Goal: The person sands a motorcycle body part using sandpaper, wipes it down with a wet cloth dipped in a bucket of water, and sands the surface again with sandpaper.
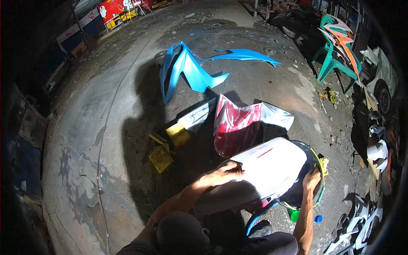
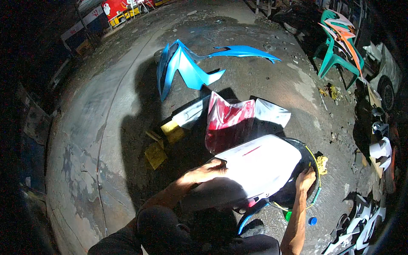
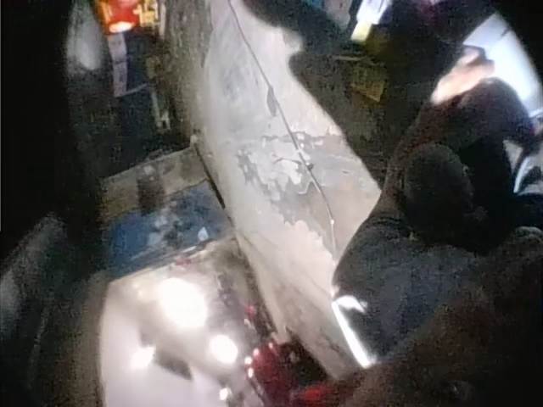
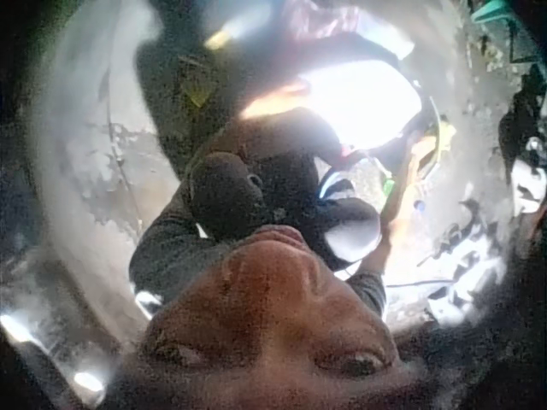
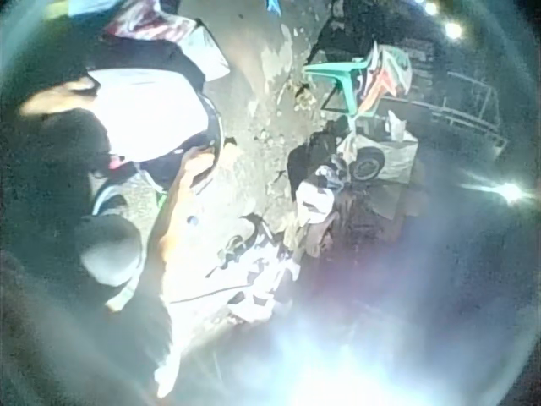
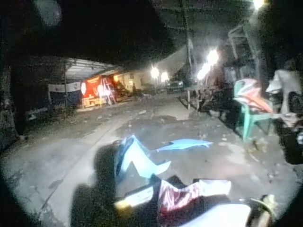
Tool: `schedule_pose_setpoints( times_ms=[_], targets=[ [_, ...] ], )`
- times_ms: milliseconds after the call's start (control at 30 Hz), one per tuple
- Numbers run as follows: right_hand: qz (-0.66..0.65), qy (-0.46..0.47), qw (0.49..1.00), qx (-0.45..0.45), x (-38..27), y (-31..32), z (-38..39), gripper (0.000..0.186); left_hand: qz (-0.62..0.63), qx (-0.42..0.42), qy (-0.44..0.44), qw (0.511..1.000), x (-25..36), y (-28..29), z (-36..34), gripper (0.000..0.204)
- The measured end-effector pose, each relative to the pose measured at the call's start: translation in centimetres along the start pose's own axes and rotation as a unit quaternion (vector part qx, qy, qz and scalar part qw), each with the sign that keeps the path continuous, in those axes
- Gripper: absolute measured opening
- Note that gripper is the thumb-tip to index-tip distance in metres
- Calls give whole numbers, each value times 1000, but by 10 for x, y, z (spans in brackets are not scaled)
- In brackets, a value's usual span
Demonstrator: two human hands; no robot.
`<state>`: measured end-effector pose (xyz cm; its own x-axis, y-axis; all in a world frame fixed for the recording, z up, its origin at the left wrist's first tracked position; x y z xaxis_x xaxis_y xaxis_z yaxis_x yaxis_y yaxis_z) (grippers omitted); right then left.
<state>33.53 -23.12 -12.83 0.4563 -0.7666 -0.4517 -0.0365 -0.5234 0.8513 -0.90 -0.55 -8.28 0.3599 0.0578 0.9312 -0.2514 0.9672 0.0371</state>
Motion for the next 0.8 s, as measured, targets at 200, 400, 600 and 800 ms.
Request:
schedule_pose_setpoints(
  times_ms=[200, 400, 600, 800],
  targets=[
    [-116, -43, 989, 77, -2, 17, 0, 31, 6, 65, 15, 998, 17, -7, -10, 54],
    [-160, -22, 982, 97, 2, -15, -6, 27, 185, 133, 17, 974, 17, -2, 5, 61],
    [-230, -174, 957, -27, 11, 5, -2, 21, 147, 138, 30, 979, 10, -8, 1, 76],
    [-104, -39, 993, 43, -9, 17, 6, 21, 62, 175, -16, 982, 9, 2, 8, 73]
  ],
)
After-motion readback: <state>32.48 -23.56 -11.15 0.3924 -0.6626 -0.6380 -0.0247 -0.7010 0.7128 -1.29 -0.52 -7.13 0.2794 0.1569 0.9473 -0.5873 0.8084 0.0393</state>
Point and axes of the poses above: each hand's wrist, its own z-axis away from the middle knuckle, its own y-axis out of the back of the hand, x = y × z, the point moved 2 cm from there along -z, towards the middle knuckle, and after that the axes turned 3 degrees about -x, right-handed, at the moved point
